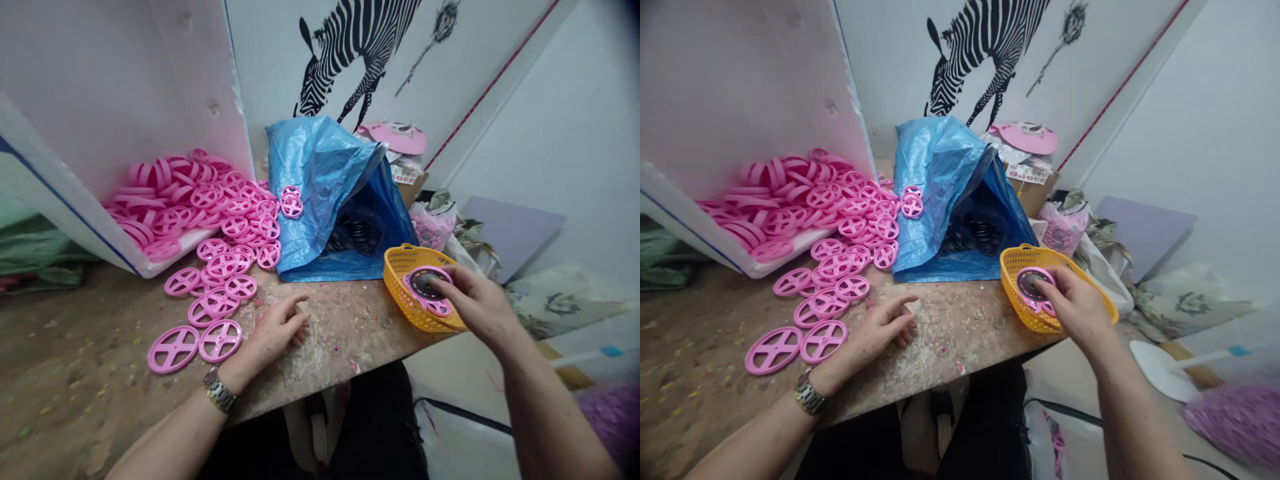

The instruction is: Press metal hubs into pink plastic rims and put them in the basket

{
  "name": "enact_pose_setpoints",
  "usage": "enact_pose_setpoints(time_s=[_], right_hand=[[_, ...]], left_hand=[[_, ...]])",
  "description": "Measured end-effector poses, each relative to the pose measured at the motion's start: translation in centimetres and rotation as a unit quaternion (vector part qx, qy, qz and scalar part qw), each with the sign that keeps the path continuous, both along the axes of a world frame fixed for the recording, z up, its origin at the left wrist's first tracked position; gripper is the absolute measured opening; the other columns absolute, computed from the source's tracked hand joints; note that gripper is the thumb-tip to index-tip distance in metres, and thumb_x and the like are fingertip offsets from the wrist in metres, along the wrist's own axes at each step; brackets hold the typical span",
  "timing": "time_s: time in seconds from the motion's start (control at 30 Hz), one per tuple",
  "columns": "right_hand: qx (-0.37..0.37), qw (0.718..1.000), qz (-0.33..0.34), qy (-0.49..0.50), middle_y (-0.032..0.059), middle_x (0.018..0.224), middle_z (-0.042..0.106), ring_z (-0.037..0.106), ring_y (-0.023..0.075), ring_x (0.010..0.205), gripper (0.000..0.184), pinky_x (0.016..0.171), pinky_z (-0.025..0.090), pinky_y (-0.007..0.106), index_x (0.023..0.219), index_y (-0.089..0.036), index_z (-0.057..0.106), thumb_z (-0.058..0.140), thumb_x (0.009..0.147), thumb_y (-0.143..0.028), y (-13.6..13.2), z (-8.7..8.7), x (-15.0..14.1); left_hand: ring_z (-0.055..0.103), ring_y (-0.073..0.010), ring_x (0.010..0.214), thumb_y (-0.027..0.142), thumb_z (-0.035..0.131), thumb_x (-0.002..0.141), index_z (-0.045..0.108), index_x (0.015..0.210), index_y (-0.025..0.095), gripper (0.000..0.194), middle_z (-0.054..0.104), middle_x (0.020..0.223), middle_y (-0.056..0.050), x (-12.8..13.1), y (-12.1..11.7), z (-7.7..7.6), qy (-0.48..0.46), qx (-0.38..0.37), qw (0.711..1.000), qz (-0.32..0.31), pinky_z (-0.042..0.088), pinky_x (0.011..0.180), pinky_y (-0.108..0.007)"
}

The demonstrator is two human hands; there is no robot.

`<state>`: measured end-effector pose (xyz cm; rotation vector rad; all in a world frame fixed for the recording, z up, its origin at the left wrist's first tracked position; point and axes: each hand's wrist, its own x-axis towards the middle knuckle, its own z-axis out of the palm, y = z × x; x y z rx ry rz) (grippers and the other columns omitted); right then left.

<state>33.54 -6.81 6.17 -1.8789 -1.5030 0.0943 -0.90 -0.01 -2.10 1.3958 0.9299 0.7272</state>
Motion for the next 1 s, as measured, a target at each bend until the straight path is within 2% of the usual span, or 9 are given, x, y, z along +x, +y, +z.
enact_pose_setpoints(time_s=[0.1, 0.17, 0.27, 0.37, 0.5, 0.6, 0.73, 0.87, 1.0], right_hand=[[-0.044, 0.992, -0.057, -0.101, 0.0120, 0.092, 0.076, 0.068, 0.0320, 0.082, 0.033, 0.073, 0.050, 0.045, 0.094, -0.024, 0.074, 0.061, 0.079, -0.050, 0.3, -0.1, 2.3], [-0.029, 0.991, -0.058, -0.113, 0.0136, 0.100, 0.075, 0.069, 0.0328, 0.089, 0.034, 0.079, 0.051, 0.048, 0.099, -0.023, 0.074, 0.061, 0.080, -0.047, 0.8, -0.2, 1.4], [-0.017, 0.999, 0.017, -0.036, 0.0098, 0.103, 0.076, 0.070, 0.0294, 0.090, 0.031, 0.082, 0.053, 0.046, 0.105, -0.025, 0.073, 0.058, 0.086, -0.043, 2.3, -0.5, -2.4], [-0.002, 0.995, 0.097, -0.023, 0.0071, 0.110, 0.075, 0.068, 0.0282, 0.103, 0.028, 0.094, 0.050, 0.045, 0.109, -0.026, 0.073, 0.057, 0.088, -0.037, 5.2, -1.5, -6.8], [-0.079, 0.992, 0.087, -0.052, 0.0106, 0.131, 0.066, 0.060, 0.0253, 0.122, 0.039, 0.107, 0.042, 0.038, 0.128, -0.019, 0.064, 0.053, 0.093, -0.031, 11.2, -3.4, -10.0], [-0.117, 0.989, 0.056, -0.065, 0.0169, 0.138, 0.060, 0.054, 0.0287, 0.129, 0.049, 0.109, 0.039, 0.038, 0.138, -0.012, 0.056, 0.055, 0.092, -0.032, 15.7, -4.9, -10.3], [-0.159, 0.984, 0.020, -0.074, 0.0219, 0.142, 0.053, 0.047, 0.0366, 0.132, 0.063, 0.106, 0.039, 0.045, 0.143, -0.011, 0.050, 0.057, 0.091, -0.047, 20.2, -6.4, -9.7], [-0.201, 0.976, -0.010, -0.081, 0.0210, 0.146, 0.048, 0.042, 0.0402, 0.135, 0.070, 0.104, 0.038, 0.052, 0.147, -0.018, 0.047, 0.053, 0.090, -0.058, 22.9, -7.6, -9.3], [-0.226, 0.970, -0.020, -0.091, 0.0195, 0.146, 0.048, 0.040, 0.0422, 0.136, 0.069, 0.105, 0.034, 0.060, 0.145, -0.022, 0.049, 0.043, 0.091, -0.064, 24.1, -8.7, -9.2]], left_hand=[[0.062, -0.0111, 0.053, 0.037, 0.059, 0.084, 0.054, 0.121, 0.015, 0.043, 0.063, 0.073, 0.002, 0.0, 0.0, 0.2, 0.009, 0.001, 1.000, -0.008, 0.051, 0.049, -0.022], [0.063, -0.0116, 0.054, 0.038, 0.060, 0.084, 0.057, 0.118, 0.016, 0.041, 0.063, 0.072, 0.002, 0.0, 0.0, 0.3, 0.011, 0.000, 1.000, -0.011, 0.050, 0.050, -0.022], [0.063, -0.0131, 0.055, 0.040, 0.059, 0.084, 0.059, 0.117, 0.016, 0.041, 0.063, 0.072, 0.002, 0.0, 0.0, 0.1, 0.022, 0.005, 1.000, -0.011, 0.051, 0.051, -0.024], [0.063, -0.0142, 0.055, 0.041, 0.057, 0.085, 0.060, 0.118, 0.016, 0.041, 0.064, 0.072, 0.001, -0.1, 0.1, -0.3, 0.038, 0.007, 0.999, -0.013, 0.051, 0.052, -0.026], [0.062, -0.0152, 0.057, 0.040, 0.055, 0.086, 0.060, 0.119, 0.016, 0.041, 0.064, 0.073, 0.000, -0.1, 0.1, -0.7, 0.043, 0.002, 0.999, -0.022, 0.051, 0.056, -0.027], [0.062, -0.0162, 0.060, 0.039, 0.053, 0.088, 0.061, 0.120, 0.016, 0.040, 0.063, 0.073, 0.000, -0.2, 0.0, -0.6, 0.053, 0.002, 0.998, -0.032, 0.050, 0.058, -0.028], [0.062, -0.0172, 0.063, 0.036, 0.049, 0.091, 0.061, 0.122, 0.018, 0.038, 0.063, 0.075, -0.001, -0.3, 0.0, -0.2, 0.079, 0.021, 0.996, -0.046, 0.050, 0.062, -0.029], [0.062, -0.0189, 0.067, 0.033, 0.048, 0.090, 0.064, 0.118, 0.017, 0.036, 0.064, 0.074, -0.002, -0.2, -0.1, 0.4, 0.113, 0.042, 0.991, -0.063, 0.049, 0.064, -0.029], [0.063, -0.0209, 0.072, 0.032, 0.046, 0.090, 0.065, 0.119, 0.016, 0.038, 0.066, 0.078, -0.005, 0.0, -0.2, 1.0, 0.146, 0.058, 0.985, -0.079, 0.049, 0.068, -0.031]])
